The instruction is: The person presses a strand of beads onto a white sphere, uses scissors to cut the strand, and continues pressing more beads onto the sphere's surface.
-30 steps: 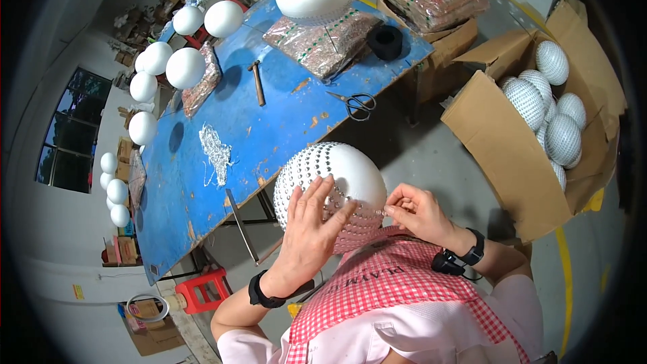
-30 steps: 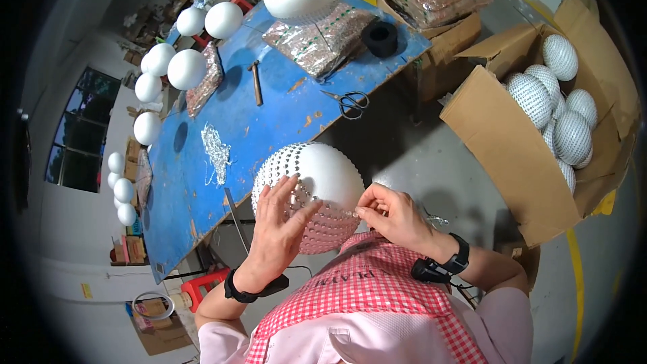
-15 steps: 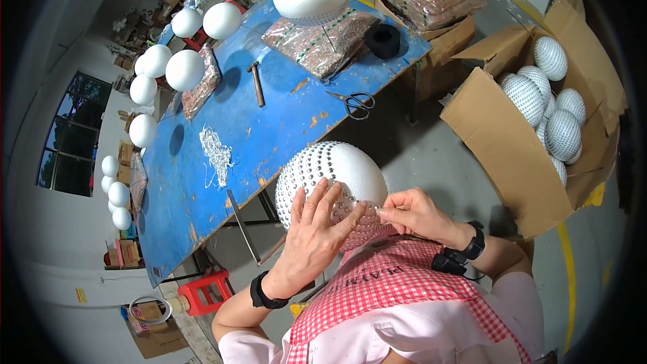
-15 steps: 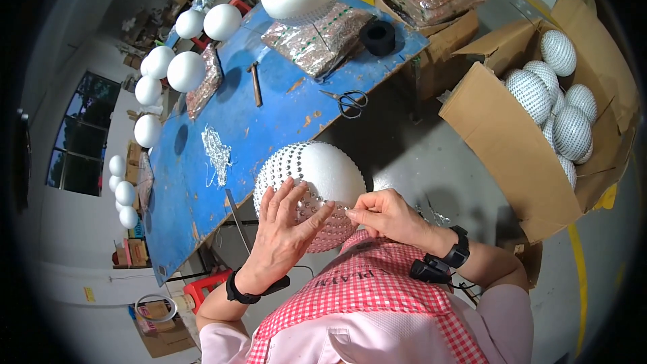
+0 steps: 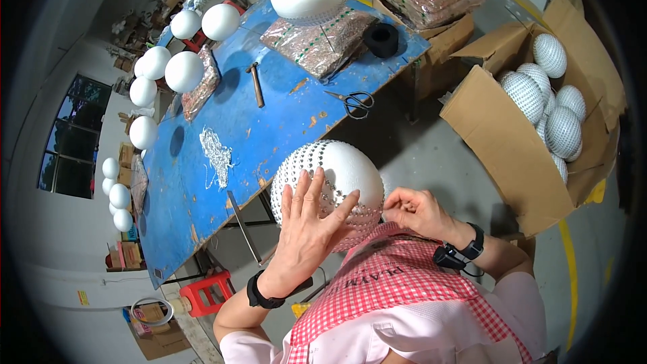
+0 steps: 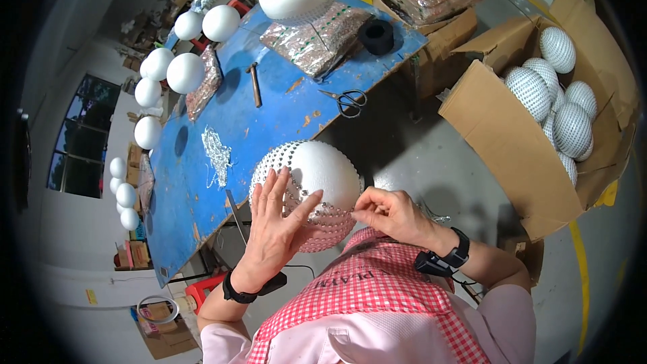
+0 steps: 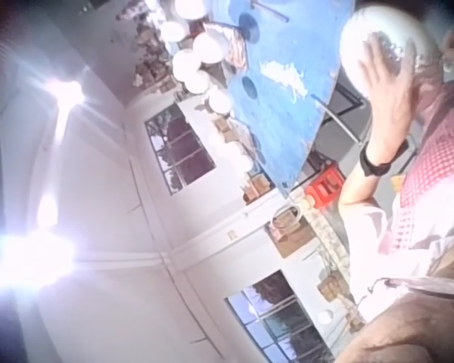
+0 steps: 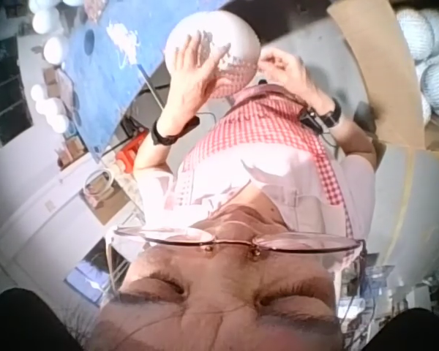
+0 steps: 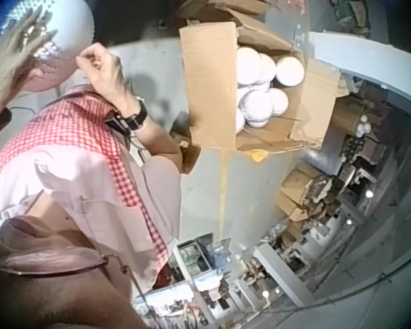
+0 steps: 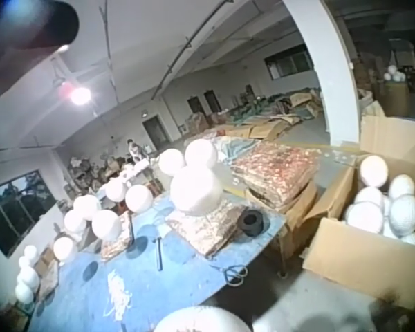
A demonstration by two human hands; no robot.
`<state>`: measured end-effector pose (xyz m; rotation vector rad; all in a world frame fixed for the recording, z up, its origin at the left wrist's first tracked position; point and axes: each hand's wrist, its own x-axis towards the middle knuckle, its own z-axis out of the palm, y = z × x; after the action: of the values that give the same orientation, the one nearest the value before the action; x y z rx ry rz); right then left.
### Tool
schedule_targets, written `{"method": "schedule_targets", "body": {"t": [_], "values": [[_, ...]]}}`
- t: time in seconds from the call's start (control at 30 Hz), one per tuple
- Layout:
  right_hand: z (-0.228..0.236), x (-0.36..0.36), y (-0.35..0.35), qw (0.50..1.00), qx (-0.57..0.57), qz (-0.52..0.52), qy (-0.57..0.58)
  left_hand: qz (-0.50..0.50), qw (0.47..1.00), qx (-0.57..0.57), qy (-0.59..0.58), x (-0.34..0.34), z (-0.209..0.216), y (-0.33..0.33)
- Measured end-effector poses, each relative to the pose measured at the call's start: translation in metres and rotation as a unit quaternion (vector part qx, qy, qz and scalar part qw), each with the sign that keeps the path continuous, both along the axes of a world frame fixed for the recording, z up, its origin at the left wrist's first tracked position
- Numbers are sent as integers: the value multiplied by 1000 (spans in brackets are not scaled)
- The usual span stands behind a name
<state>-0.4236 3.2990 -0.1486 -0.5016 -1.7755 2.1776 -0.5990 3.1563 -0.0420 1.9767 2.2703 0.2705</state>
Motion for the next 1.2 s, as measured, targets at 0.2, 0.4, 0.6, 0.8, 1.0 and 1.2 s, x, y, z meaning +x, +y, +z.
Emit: {"method": "schedule_targets", "body": {"t": [0.2,0.4,0.6,0.8,1.0,1.2], "values": [[-18,-5,24,997,58,54,-25,-29,998,-22,60,0,-14,17],[-8,5,12,996,-22,76,-29,-40,998,26,28,2,5,-3],[4,7,19,990,-70,109,-52,-12,999,21,-23,15,19,3],[-6,0,38,993,-63,99,-31,-23,1000,4,14,4,6,18],[-5,-11,46,992,-59,106,-19,-11,1000,-3,-12,-3,3,24],[5,-18,49,989,-86,116,-13,9,999,-43,-4,6,13,35]]}}
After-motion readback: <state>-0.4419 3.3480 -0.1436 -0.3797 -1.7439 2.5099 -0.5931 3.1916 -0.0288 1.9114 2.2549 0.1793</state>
